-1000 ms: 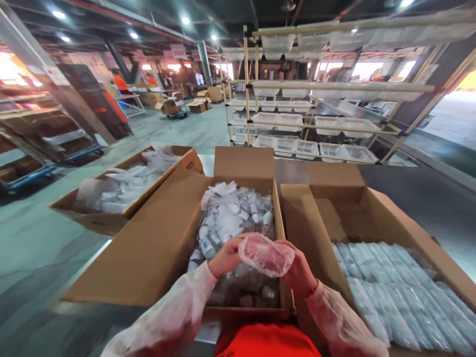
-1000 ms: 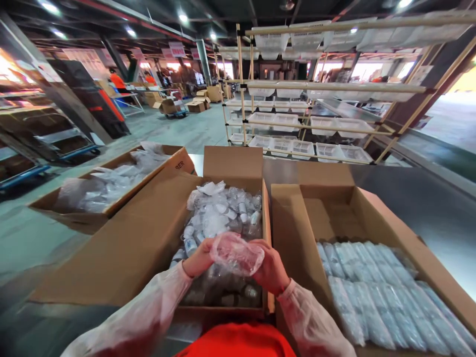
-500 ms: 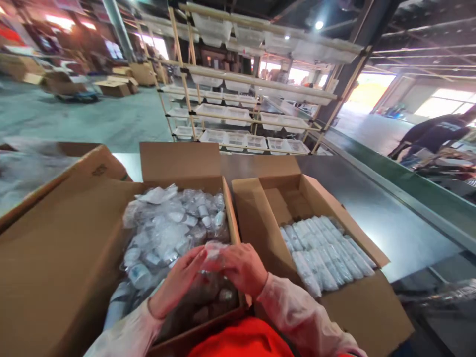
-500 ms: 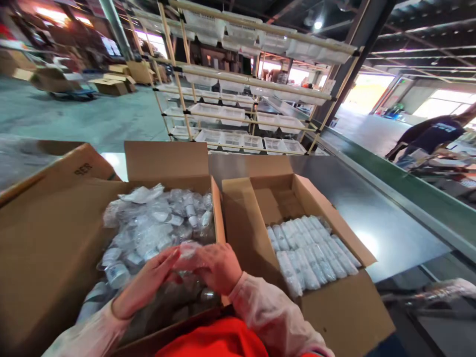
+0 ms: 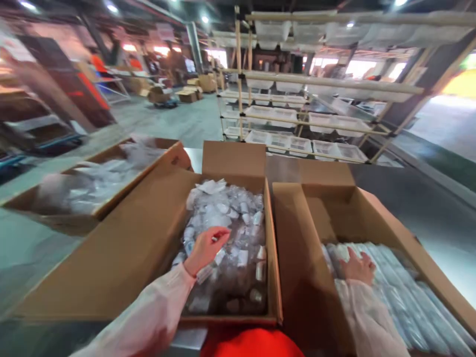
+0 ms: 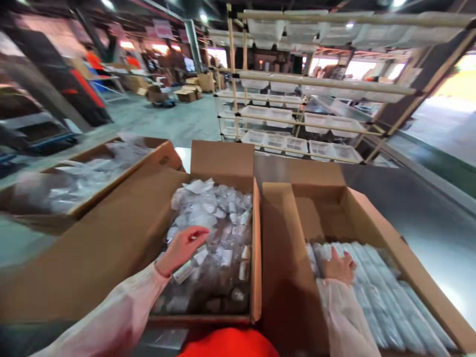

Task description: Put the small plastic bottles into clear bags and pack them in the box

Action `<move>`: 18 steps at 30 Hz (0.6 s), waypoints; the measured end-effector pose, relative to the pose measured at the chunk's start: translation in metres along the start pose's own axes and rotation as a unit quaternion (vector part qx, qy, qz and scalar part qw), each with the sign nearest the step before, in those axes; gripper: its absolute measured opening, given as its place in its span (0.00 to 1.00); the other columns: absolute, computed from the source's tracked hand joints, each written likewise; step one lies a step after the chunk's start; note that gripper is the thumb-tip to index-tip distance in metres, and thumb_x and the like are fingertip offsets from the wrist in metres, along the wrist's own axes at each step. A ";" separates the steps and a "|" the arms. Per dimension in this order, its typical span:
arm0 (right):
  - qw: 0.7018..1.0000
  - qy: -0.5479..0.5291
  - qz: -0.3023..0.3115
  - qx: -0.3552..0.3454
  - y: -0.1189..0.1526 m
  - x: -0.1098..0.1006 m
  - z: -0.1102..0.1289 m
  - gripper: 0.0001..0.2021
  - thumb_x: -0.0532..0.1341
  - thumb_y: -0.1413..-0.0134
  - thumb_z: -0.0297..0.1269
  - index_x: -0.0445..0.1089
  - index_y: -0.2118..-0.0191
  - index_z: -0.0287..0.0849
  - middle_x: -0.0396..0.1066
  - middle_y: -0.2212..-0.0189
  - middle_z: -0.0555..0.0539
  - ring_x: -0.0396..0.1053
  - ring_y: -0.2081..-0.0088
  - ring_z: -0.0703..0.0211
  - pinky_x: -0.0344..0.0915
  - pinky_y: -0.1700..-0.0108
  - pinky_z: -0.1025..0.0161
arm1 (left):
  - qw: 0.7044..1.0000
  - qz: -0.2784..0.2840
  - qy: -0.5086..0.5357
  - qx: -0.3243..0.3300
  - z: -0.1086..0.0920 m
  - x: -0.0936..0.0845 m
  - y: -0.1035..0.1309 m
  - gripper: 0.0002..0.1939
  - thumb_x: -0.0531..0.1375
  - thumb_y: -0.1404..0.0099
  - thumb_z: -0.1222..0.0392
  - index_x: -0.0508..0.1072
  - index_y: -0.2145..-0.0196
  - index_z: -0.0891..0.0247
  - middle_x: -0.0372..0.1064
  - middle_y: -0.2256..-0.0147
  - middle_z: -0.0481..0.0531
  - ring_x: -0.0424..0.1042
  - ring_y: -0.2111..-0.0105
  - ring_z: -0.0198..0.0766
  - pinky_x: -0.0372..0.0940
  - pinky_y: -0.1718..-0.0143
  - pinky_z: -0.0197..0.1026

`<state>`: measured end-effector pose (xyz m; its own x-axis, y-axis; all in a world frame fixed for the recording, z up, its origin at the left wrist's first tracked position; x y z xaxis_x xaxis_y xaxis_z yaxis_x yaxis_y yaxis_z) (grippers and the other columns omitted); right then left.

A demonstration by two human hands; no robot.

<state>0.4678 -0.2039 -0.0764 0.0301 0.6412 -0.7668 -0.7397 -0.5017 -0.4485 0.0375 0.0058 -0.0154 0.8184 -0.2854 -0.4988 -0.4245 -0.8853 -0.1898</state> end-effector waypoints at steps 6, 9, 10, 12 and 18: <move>0.963 -0.145 -0.086 -0.210 0.008 0.016 0.126 0.18 0.56 0.47 0.43 0.69 0.54 0.39 0.67 0.56 0.36 0.64 0.51 0.43 0.61 0.49 0.43 | 0.949 -0.121 -0.291 -0.001 0.029 -0.041 -0.096 0.16 0.54 0.39 0.66 0.73 0.55 0.66 0.68 0.55 0.61 0.65 0.53 0.47 0.59 0.49 0.47; 0.915 -0.266 -0.030 -0.301 0.038 0.016 0.200 0.12 0.57 0.45 0.39 0.70 0.55 0.43 0.69 0.58 0.39 0.67 0.54 0.48 0.66 0.51 0.48 | 0.940 -0.135 -0.314 -0.006 0.025 -0.047 -0.135 0.20 0.57 0.41 0.66 0.70 0.50 0.64 0.63 0.49 0.62 0.59 0.47 0.52 0.54 0.46 0.50; 0.900 -0.292 0.005 -0.325 0.050 0.015 0.219 0.11 0.58 0.45 0.37 0.70 0.56 0.44 0.70 0.58 0.40 0.67 0.54 0.49 0.67 0.51 0.49 | 0.938 -0.133 -0.319 -0.004 0.022 -0.047 -0.145 0.20 0.58 0.42 0.66 0.71 0.51 0.63 0.61 0.47 0.62 0.57 0.45 0.53 0.53 0.46 0.51; 0.872 -0.328 0.077 -0.357 0.072 0.015 0.244 0.10 0.58 0.45 0.34 0.71 0.58 0.45 0.71 0.59 0.41 0.69 0.56 0.51 0.70 0.54 0.52 | 0.939 -0.126 -0.320 0.004 0.014 -0.046 -0.160 0.15 0.60 0.44 0.66 0.74 0.58 0.63 0.62 0.47 0.61 0.55 0.44 0.54 0.52 0.46 0.53; 0.853 -0.368 0.186 -0.319 0.071 0.012 0.244 0.08 0.59 0.48 0.34 0.73 0.61 0.45 0.73 0.63 0.43 0.72 0.62 0.53 0.72 0.60 0.56 | 0.953 -0.154 -0.256 0.056 -0.025 -0.043 -0.169 0.10 0.51 0.36 0.65 0.72 0.69 0.66 0.67 0.55 0.63 0.57 0.46 0.52 0.52 0.47 0.51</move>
<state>0.2513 -0.0898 -0.0053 -0.7310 0.4418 -0.5200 -0.0822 -0.8136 -0.5756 0.0836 0.1584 0.0597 0.6265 0.2241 -0.7465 -0.2567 -0.8450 -0.4691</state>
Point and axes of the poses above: each hand's wrist, its own y-axis away from the middle knuckle, its own x-axis out of the palm, z = x × y, the point moved 3 cm from there along -y, towards the middle knuckle
